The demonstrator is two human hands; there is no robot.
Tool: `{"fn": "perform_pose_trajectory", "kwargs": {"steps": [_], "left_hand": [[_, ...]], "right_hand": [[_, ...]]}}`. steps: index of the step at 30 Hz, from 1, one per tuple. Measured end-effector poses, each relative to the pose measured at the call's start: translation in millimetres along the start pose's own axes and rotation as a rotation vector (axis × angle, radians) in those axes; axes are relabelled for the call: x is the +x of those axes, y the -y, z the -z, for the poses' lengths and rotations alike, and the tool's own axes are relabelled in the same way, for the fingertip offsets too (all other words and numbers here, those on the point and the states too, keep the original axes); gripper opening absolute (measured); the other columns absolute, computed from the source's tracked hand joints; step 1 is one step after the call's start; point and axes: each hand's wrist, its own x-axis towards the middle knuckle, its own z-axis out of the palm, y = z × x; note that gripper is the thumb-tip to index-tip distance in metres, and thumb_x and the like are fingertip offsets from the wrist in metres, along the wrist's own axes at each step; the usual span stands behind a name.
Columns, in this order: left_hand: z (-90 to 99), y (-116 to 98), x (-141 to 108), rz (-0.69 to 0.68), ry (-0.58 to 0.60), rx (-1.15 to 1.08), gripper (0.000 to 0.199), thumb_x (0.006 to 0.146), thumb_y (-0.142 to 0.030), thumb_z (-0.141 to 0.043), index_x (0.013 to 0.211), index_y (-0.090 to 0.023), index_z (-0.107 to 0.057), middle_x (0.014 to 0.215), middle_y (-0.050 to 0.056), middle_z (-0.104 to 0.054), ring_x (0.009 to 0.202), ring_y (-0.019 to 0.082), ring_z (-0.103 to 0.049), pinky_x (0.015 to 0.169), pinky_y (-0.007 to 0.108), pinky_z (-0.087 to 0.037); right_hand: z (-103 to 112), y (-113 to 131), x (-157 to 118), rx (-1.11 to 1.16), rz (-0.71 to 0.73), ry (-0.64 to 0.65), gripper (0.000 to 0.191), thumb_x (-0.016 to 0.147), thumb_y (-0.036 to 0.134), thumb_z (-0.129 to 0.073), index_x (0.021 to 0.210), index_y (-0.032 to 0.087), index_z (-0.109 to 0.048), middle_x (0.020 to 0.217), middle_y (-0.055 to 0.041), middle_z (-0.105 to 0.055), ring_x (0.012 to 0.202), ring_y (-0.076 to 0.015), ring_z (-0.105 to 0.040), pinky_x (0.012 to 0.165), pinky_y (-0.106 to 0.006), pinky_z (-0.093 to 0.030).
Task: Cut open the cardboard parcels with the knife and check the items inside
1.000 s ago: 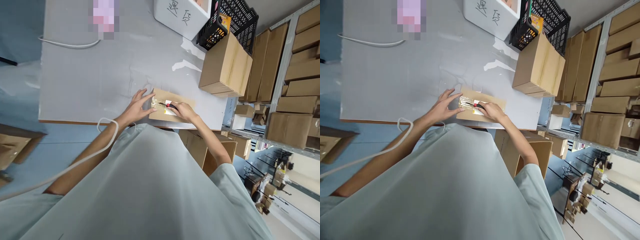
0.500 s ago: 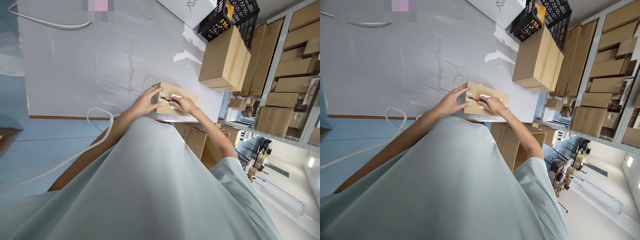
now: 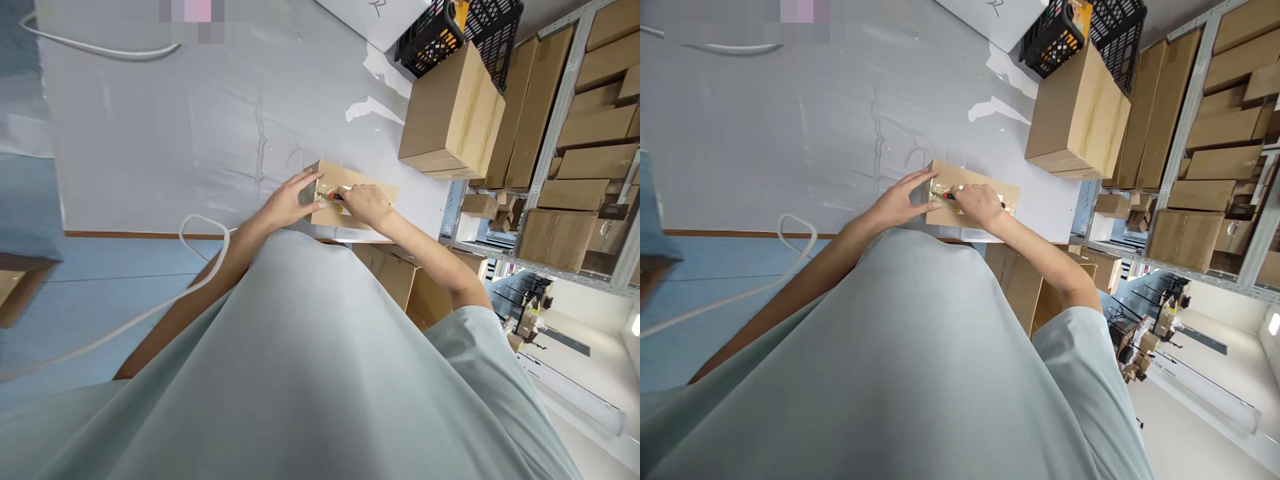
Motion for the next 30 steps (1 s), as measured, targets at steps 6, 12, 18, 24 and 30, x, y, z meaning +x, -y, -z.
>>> {"fn": "perform_pose_trajectory", "kwargs": {"steps": [6, 12, 18, 24, 30], "left_hand": [[0.4, -3.7, -2.9, 0.045, -0.006, -0.004, 0.096, 0.095, -0.078, -0.072, 0.175, -0.029, -0.051, 0.179, 0.012, -0.052, 0.161, 0.038, -0.054, 0.135, 0.055, -0.044], [-5.5, -13.7, -5.4, 0.112, -0.049, -0.046, 0.091, 0.095, -0.065, -0.073, 0.175, -0.027, -0.050, 0.178, 0.013, -0.053, 0.151, 0.036, -0.063, 0.128, 0.055, -0.053], [-43.1, -46.8, 5.5, 0.157, -0.379, 0.205, 0.074, 0.098, -0.053, -0.074, 0.160, -0.015, -0.058, 0.169, 0.018, -0.059, 0.159, 0.035, -0.054, 0.137, 0.053, -0.041], [-71.0, -49.4, 11.5, 0.178, -0.493, 0.300, 0.067, 0.104, -0.047, -0.066, 0.159, -0.010, -0.051, 0.164, 0.018, -0.061, 0.155, 0.032, -0.056, 0.136, 0.047, -0.041], [-74.2, -41.6, 13.3, 0.224, -0.559, 0.398, 0.061, 0.100, -0.044, -0.063, 0.154, -0.017, -0.053, 0.160, 0.014, -0.066, 0.150, 0.030, -0.060, 0.131, 0.050, -0.046]], "right_hand": [[-33.8, -58.2, -32.9, 0.022, -0.145, 0.089, 0.041, 0.120, 0.027, -0.044, 0.130, 0.010, -0.079, 0.120, -0.0296, -0.083, 0.115, -0.0399, -0.081, 0.093, -0.046, -0.058], [-66.8, -115.9, -70.9, 0.016, -0.265, 0.141, 0.039, 0.120, 0.034, -0.053, 0.133, 0.010, -0.080, 0.122, -0.0297, -0.084, 0.115, -0.0389, -0.082, 0.091, -0.043, -0.057], [-85.0, -132.4, -64.7, 0.076, -0.154, 0.059, 0.060, 0.121, 0.054, -0.041, 0.129, 0.010, -0.082, 0.118, -0.0302, -0.084, 0.114, -0.0398, -0.082, 0.092, -0.045, -0.057], [-96.5, -151.8, -80.8, 0.175, -0.124, 0.085, 0.062, 0.121, 0.058, -0.038, 0.143, 0.013, -0.074, 0.123, -0.0283, -0.084, 0.119, -0.0401, -0.080, 0.094, -0.044, -0.054], [-133.9, -179.3, -70.1, 0.213, -0.018, 0.050, 0.052, 0.123, 0.052, -0.038, 0.149, 0.018, -0.068, 0.125, -0.0229, -0.084, 0.115, -0.0364, -0.080, 0.091, -0.040, -0.051]]}}
